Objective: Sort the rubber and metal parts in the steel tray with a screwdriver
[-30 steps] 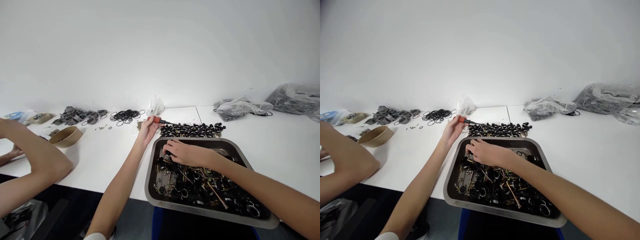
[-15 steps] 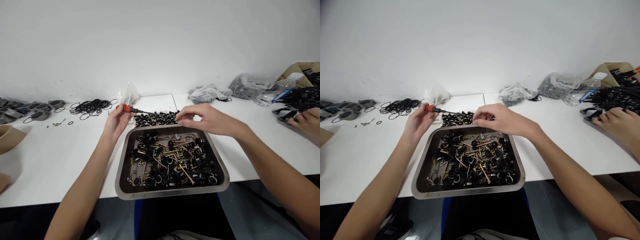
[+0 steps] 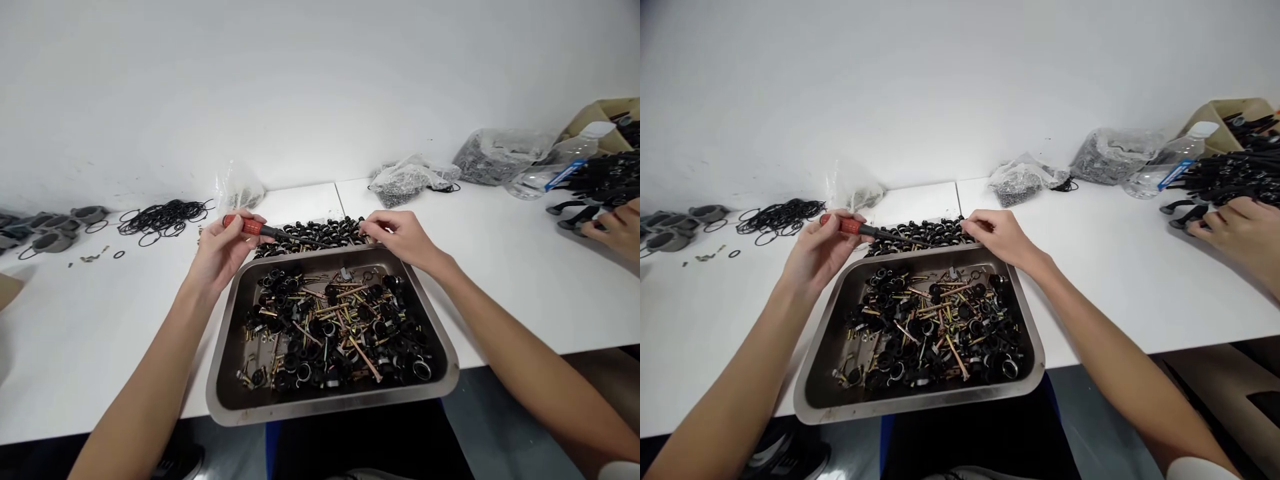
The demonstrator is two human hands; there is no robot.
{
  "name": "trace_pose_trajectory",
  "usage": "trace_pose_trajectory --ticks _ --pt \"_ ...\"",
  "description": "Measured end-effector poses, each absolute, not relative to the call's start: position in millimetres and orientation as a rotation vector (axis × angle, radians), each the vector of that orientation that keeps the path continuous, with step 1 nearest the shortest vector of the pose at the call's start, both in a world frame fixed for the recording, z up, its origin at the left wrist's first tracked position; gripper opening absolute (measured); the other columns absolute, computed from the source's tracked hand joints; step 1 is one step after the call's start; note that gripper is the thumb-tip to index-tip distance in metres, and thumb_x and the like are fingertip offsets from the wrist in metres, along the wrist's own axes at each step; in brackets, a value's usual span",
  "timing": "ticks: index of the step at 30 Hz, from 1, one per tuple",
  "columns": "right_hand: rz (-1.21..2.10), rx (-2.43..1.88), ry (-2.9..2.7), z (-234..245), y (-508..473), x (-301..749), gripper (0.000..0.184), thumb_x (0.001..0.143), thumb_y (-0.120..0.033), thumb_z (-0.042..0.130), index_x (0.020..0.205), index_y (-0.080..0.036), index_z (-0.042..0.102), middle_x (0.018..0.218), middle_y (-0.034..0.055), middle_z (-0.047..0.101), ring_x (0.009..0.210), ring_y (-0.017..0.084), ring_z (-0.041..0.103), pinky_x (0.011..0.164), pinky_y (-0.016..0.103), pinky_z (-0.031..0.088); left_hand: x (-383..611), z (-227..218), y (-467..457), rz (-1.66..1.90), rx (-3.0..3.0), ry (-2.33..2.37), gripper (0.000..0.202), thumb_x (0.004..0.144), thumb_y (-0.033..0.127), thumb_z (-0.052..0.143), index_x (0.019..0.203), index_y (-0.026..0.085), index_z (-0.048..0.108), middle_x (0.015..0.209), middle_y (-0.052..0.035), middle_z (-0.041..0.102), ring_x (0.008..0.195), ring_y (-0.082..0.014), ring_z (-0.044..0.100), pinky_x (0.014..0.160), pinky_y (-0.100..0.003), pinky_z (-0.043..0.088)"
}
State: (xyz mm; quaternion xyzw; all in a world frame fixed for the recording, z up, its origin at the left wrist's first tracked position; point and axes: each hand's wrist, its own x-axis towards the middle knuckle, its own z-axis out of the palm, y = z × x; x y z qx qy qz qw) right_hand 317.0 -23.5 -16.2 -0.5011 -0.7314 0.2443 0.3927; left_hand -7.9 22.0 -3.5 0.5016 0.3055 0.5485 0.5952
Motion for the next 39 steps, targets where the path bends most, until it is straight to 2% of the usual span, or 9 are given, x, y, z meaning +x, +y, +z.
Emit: trace_pose_trajectory --ticks 2,7,12,16,20,23,28,33,39 --pt "0.580 -1.246 -1.831 -23 -24 319 0.037 0.096 -0.046 0.055 0.078 -0.017 0.070 0.073 0.0035 0.067 0.067 0.014 0.055 0.065 0.032 0.040 1 -1 11 1.244 1.248 0.723 0.015 0.083 0.026 0.078 0.091 0.014 0.074 0.094 -0.0107 0.075 0.064 -0.0133 0.067 0.069 -0.026 0.064" --pt "0.780 -1.276 -2.130 -17 -36 322 0.039 0.097 -0.049 0.055 0.080 -0.017 0.070 0.077 0.0033 0.066 0.066 0.014 0.055 0.064 0.032 0.041 18 -1 -9 1.192 1.350 0.721 0.014 0.082 0.026 0.078 0.092 0.016 0.075 0.095 -0.0126 0.074 0.056 -0.0129 0.062 0.075 -0.041 0.067" --pt "0.818 -1.270 -2.394 -12 -47 322 0.041 0.099 -0.049 0.051 0.081 -0.020 0.074 0.079 0.0046 0.066 0.072 0.018 0.058 0.088 0.045 0.046 17 -7 -5 1.156 1.397 0.731 0.015 0.083 0.026 0.077 0.093 0.015 0.076 0.095 -0.0131 0.073 0.057 -0.0135 0.062 0.073 -0.041 0.067" --pt "0.844 -1.260 -2.492 -14 -52 324 0.038 0.098 -0.048 0.051 0.088 -0.023 0.078 0.085 0.0042 0.068 0.078 0.020 0.061 0.110 0.059 0.032 16 -9 0 1.160 1.393 0.704 0.014 0.085 0.026 0.075 0.094 0.014 0.076 0.097 -0.0114 0.074 0.057 -0.0120 0.061 0.072 -0.039 0.068" --pt "0.835 -1.264 -2.550 -15 -55 323 0.038 0.099 -0.046 0.050 0.092 -0.022 0.078 0.088 0.0045 0.068 0.081 0.021 0.061 0.117 0.062 0.020 16 -10 1 1.150 1.405 0.681 0.015 0.086 0.027 0.075 0.095 0.014 0.075 0.097 -0.0103 0.074 0.057 -0.0117 0.063 0.074 -0.040 0.068" --pt "0.824 -1.283 -2.553 -16 -57 320 0.039 0.100 -0.048 0.049 0.092 -0.022 0.078 0.088 0.0049 0.067 0.085 0.023 0.061 0.115 0.059 0.023 16 -10 0 1.140 1.414 0.664 0.016 0.086 0.027 0.075 0.096 0.015 0.075 0.097 -0.0104 0.074 0.056 -0.0117 0.063 0.073 -0.041 0.068" --pt "0.874 -1.311 -2.527 -19 -59 318 0.042 0.100 -0.052 0.048 0.099 -0.021 0.076 0.099 0.0068 0.068 0.093 0.024 0.061 0.100 0.050 0.039 16 -9 -1 1.140 1.419 0.687 0.015 0.087 0.028 0.075 0.095 0.016 0.075 0.096 -0.0099 0.074 0.057 -0.0122 0.064 0.068 -0.034 0.067" --pt "0.930 -1.356 -2.516 -16 -62 318 0.043 0.100 -0.051 0.046 0.104 -0.020 0.075 0.105 0.0083 0.067 0.098 0.026 0.061 0.087 0.044 0.045 15 -8 -2 1.140 1.432 0.714 0.015 0.085 0.031 0.076 0.093 0.018 0.077 0.095 -0.0088 0.074 0.056 -0.0124 0.062 0.067 -0.034 0.067" --pt "0.911 -1.338 -2.480 -18 -66 322 0.043 0.100 -0.052 0.046 0.115 -0.022 0.073 0.108 0.0088 0.068 0.102 0.028 0.062 0.092 0.046 0.046 15 -6 -2 1.108 1.466 0.791 0.006 0.083 0.036 0.074 0.087 0.035 0.078 0.095 -0.0042 0.076 0.054 -0.0159 0.058 0.065 -0.041 0.068"
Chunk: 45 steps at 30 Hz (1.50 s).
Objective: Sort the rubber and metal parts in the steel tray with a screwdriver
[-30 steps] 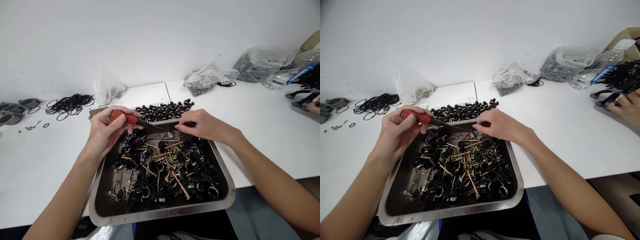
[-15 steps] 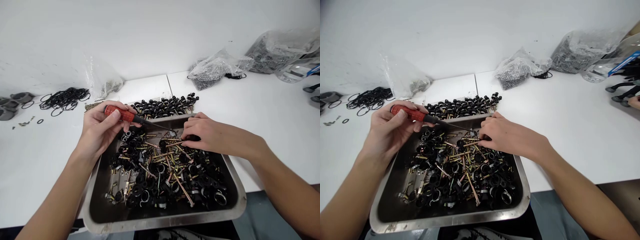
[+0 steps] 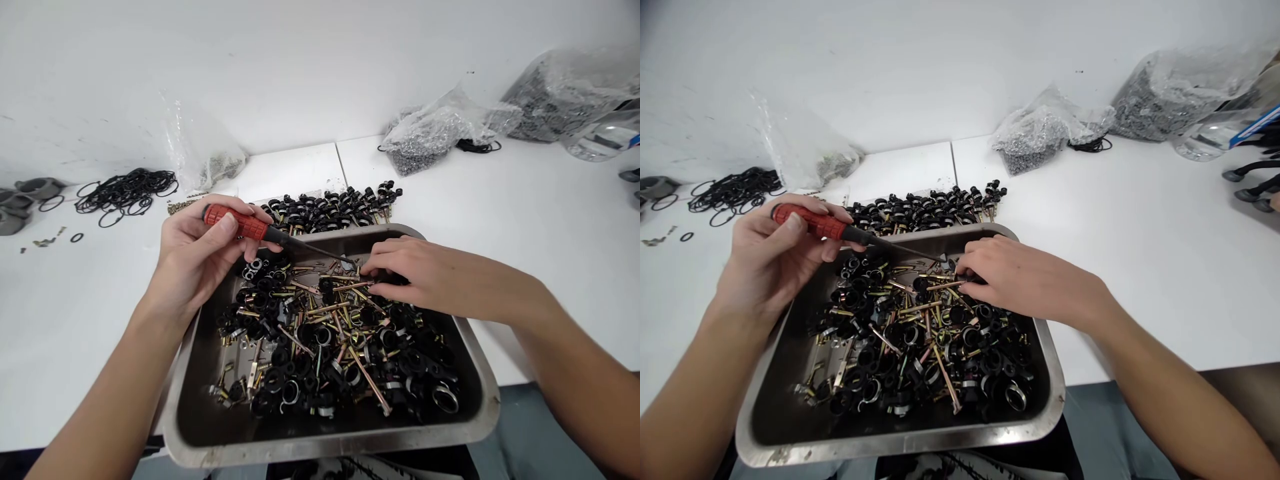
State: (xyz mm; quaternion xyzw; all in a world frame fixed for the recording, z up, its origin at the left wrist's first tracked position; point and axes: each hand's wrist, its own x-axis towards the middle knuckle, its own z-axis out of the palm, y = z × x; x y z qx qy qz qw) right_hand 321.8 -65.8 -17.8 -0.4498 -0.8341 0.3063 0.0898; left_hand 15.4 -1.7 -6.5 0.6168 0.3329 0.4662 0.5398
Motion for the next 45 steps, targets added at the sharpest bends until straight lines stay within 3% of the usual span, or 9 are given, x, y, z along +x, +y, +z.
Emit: trace_pose_trajectory --ticks 7,12,19,28,35,40,45 --pt "1.036 -1.212 -2.566 -14 -66 323 0.044 0.102 -0.049 0.044 0.125 -0.022 0.070 0.126 0.0091 0.066 0.114 0.029 0.061 0.099 0.045 0.045 16 -7 -1 1.125 1.479 0.807 0.008 0.080 0.038 0.074 0.086 0.034 0.078 0.093 -0.0055 0.076 0.053 -0.0162 0.055 0.067 -0.044 0.067" --pt "1.090 -1.136 -2.575 -11 -66 322 0.044 0.102 -0.048 0.044 0.130 -0.024 0.069 0.125 0.0087 0.065 0.110 0.027 0.062 0.095 0.044 0.047 15 -8 0 1.105 1.485 0.809 0.008 0.082 0.038 0.071 0.087 0.039 0.077 0.095 -0.0015 0.077 0.054 -0.0171 0.056 0.067 -0.042 0.066" --pt "1.177 -1.007 -2.606 -6 -67 319 0.042 0.103 -0.041 0.042 0.140 -0.035 0.063 0.123 0.0057 0.063 0.109 0.023 0.061 0.094 0.039 0.049 15 -9 0 1.114 1.444 0.780 0.007 0.082 0.034 0.072 0.086 0.037 0.077 0.095 -0.0035 0.077 0.054 -0.0180 0.055 0.065 -0.043 0.065" --pt "1.307 -0.913 -2.676 0 -65 330 0.039 0.104 -0.037 0.042 0.136 -0.037 0.065 0.134 0.0027 0.062 0.122 0.023 0.058 0.103 0.039 0.048 18 -7 -1 1.122 1.469 0.835 0.005 0.080 0.037 0.075 0.084 0.035 0.078 0.093 -0.0058 0.076 0.052 -0.0178 0.056 0.056 -0.042 0.062" --pt "1.358 -0.964 -2.583 1 -66 335 0.033 0.098 -0.036 0.057 0.126 -0.033 0.073 0.129 0.0030 0.068 0.119 0.024 0.061 0.100 0.039 0.050 18 -8 -1 1.101 1.483 0.767 0.007 0.083 0.034 0.073 0.087 0.035 0.078 0.093 -0.0045 0.076 0.053 -0.0169 0.059 0.059 -0.039 0.064" --pt "1.455 -0.929 -2.551 4 -64 339 0.033 0.093 -0.041 0.066 0.121 -0.028 0.076 0.117 0.0052 0.074 0.114 0.025 0.063 0.094 0.038 0.052 17 -9 -1 1.064 1.538 0.713 0.011 0.084 0.031 0.071 0.092 0.036 0.078 0.095 -0.0045 0.077 0.056 -0.0192 0.062 0.047 -0.037 0.059" --pt "1.484 -0.968 -2.577 9 -63 338 0.034 0.093 -0.044 0.065 0.120 -0.027 0.077 0.120 0.0050 0.073 0.115 0.026 0.062 0.094 0.038 0.051 17 -12 2 0.961 1.603 0.605 0.016 0.082 0.032 0.073 0.096 0.035 0.079 0.095 -0.0075 0.077 0.053 -0.0203 0.062 0.040 -0.037 0.053"
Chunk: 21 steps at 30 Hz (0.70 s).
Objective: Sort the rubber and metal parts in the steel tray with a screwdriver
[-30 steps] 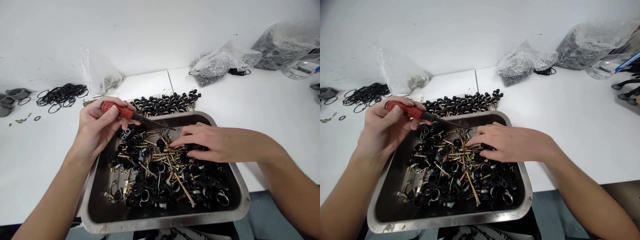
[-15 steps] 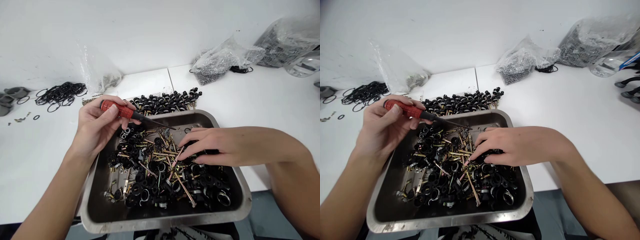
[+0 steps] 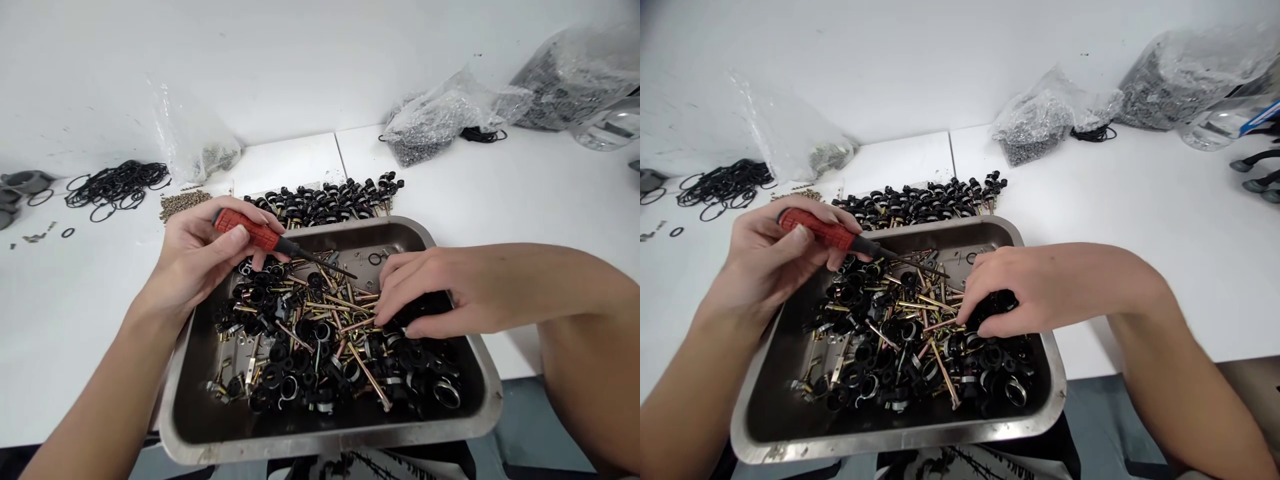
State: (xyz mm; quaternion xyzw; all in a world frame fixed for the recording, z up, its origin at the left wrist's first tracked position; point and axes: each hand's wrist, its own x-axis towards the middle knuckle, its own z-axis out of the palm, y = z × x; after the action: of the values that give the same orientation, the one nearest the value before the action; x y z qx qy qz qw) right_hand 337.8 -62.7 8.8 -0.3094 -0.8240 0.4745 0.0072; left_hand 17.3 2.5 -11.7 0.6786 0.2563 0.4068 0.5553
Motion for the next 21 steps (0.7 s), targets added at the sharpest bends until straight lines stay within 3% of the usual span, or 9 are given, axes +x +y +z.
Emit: trace_pose_trajectory --ticks 21 --pt "1.508 -0.947 -2.528 3 -59 340 0.027 0.092 -0.038 0.065 0.114 -0.029 0.079 0.113 0.0036 0.075 0.106 0.022 0.066 0.091 0.037 0.053 7 -2 4 1.017 1.744 0.619 0.012 0.082 0.036 0.073 0.091 0.029 0.077 0.084 -0.0084 0.075 0.043 -0.0132 0.047 0.039 -0.033 0.035"
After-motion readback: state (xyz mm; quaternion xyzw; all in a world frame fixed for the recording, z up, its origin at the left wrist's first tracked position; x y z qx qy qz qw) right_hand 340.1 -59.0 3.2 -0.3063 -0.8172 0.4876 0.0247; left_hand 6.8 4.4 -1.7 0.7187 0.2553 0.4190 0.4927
